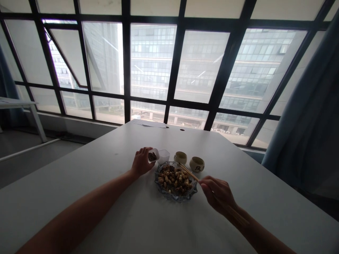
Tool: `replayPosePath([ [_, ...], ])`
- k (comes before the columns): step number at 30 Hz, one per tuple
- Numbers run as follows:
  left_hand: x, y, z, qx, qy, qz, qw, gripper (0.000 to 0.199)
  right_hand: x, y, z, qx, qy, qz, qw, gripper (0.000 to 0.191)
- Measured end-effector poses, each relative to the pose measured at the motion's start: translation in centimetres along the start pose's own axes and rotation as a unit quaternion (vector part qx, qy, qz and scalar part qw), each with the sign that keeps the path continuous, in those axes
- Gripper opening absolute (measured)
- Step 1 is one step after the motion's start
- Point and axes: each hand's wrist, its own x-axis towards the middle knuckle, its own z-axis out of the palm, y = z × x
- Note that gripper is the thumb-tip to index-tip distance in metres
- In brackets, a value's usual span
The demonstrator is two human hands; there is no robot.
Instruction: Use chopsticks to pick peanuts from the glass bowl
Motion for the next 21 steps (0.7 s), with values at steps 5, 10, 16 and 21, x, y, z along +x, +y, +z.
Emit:
replayPosePath([
  [5, 0.0, -0.2, 0.2, -0.006, -0.007, 0.014, 1.000, 0.057, 4.6, -0.8, 2.3, -0.005, -0.016, -0.087, 0.996, 0.018],
  [10, 0.0, -0.1, -0.2, -0.011, -0.012, 0.005, 1.000, 0.058, 8.2, -0.6, 5.8, 0.010, -0.055, -0.065, 0.996, 0.024],
  [16, -0.1, 0.1, -0.4, -0.019, -0.032, -0.008, 0.999, 0.059, 8.1, 0.3, 7.2, 0.115, -0.075, 0.074, 0.988, 0.026],
  [21, 0.0, 0.0, 0.0, -0.009, -0.033, -0.022, 0.999, 0.059, 6.0, 0.6, 4.6, 0.186, 0.014, 0.206, 0.960, 0.044],
])
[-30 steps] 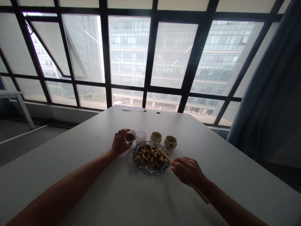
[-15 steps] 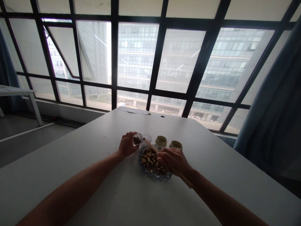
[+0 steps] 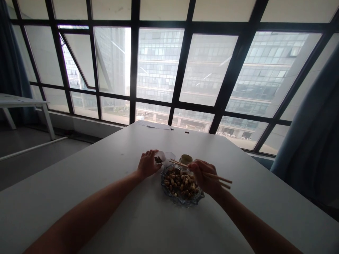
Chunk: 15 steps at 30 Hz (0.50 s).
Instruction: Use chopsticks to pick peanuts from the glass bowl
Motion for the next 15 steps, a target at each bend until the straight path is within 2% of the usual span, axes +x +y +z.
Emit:
replayPosePath([
  [2, 0.1, 0.0, 0.1, 0.006, 0.000, -0.014, 1.000, 0.058, -0.6, -0.2, -1.8, 0.058, 0.037, 0.091, 0.993, 0.054],
  [4, 0.1, 0.1, 0.1, 0.016, -0.001, -0.034, 0.999, 0.060, -0.8, -0.5, -3.7, 0.100, 0.039, 0.178, 0.978, 0.060],
  [8, 0.0, 0.2, -0.1, 0.024, -0.009, -0.061, 0.998, 0.061, -0.4, -1.2, -6.5, 0.124, -0.048, 0.271, 0.953, 0.065],
  [11, 0.0, 0.2, -0.2, 0.017, -0.018, -0.073, 0.997, 0.059, -0.4, -1.6, -6.5, 0.131, -0.100, 0.289, 0.943, 0.064],
  [15, 0.0, 0.0, -0.1, 0.017, -0.014, -0.065, 0.998, 0.058, -1.1, -1.1, -4.3, 0.154, -0.129, 0.282, 0.938, 0.061],
])
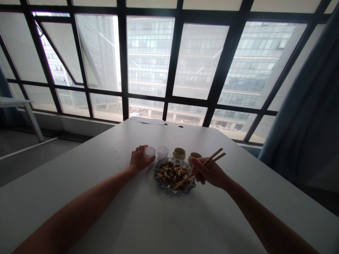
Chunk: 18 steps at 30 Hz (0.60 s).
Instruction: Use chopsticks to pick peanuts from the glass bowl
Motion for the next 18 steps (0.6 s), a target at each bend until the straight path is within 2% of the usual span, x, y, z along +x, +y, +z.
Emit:
replayPosePath([
  [3, 0.0, 0.1, -0.2, 0.003, 0.033, 0.047, 0.998, 0.053, 0.3, 1.3, 1.3, -0.004, 0.022, -0.034, 0.999, 0.055],
  [5, -0.1, 0.4, -0.6, -0.002, 0.050, 0.103, 0.993, 0.042, 0.3, 1.9, 1.6, -0.037, 0.037, -0.064, 0.997, 0.051],
  [8, -0.4, 1.0, -1.5, -0.024, 0.031, 0.188, 0.981, 0.025, 0.2, 2.1, 1.2, -0.076, 0.068, -0.093, 0.991, 0.051],
  [11, -0.6, 1.4, -2.2, -0.058, -0.021, 0.243, 0.968, 0.029, 0.2, 1.5, 0.1, -0.049, 0.112, -0.081, 0.989, 0.056],
  [14, -0.8, 1.4, -2.4, -0.085, -0.054, 0.270, 0.957, 0.039, 0.1, 0.5, -1.3, -0.025, 0.148, -0.047, 0.988, 0.063],
  [18, -1.2, 1.2, -2.0, -0.115, -0.063, 0.291, 0.948, 0.045, -0.2, -0.4, -2.7, -0.077, 0.132, -0.041, 0.987, 0.067],
])
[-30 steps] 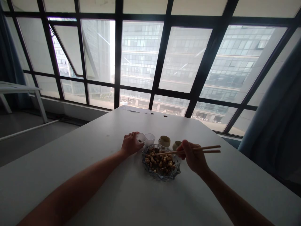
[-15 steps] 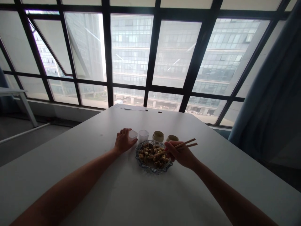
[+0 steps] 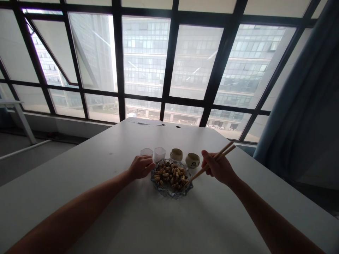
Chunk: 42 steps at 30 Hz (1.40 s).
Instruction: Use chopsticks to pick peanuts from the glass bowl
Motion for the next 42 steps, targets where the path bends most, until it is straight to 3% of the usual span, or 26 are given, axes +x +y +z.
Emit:
replayPosePath([
  [4, 0.1, 0.2, 0.9, -0.072, -0.020, 0.003, 0.997, 0.050, -0.1, 0.3, 0.4, -0.077, -0.058, -0.060, 0.994, 0.063],
  [11, 0.2, 0.3, 1.9, -0.214, -0.103, -0.152, 0.959, 0.057, -0.7, 1.6, 3.4, -0.068, -0.085, -0.139, 0.984, 0.056],
  [15, 0.5, 0.3, 1.9, -0.256, -0.112, -0.185, 0.942, 0.060, -0.9, 1.7, 3.6, 0.005, -0.085, -0.114, 0.990, 0.054],
  [19, 0.8, 0.3, 1.7, -0.273, -0.120, -0.204, 0.932, 0.063, -0.5, 1.6, 2.5, 0.010, 0.009, -0.097, 0.995, 0.052],
  [21, 0.9, 0.2, 1.8, -0.284, -0.126, -0.209, 0.927, 0.063, -0.3, 1.8, 2.1, -0.031, 0.025, -0.103, 0.994, 0.050],
  [25, 0.9, 0.0, 2.1, -0.297, -0.139, -0.223, 0.918, 0.065, -0.3, 2.2, 2.5, -0.064, -0.025, -0.104, 0.992, 0.051],
  [33, 0.9, -0.1, 2.1, -0.320, -0.148, -0.228, 0.908, 0.066, -0.7, 1.3, 3.0, 0.053, -0.126, -0.001, 0.991, 0.057],
  [42, 0.9, -0.2, 2.3, -0.321, -0.143, -0.235, 0.906, 0.067, 0.1, 1.1, 1.3, 0.017, 0.033, -0.010, 0.999, 0.059],
])
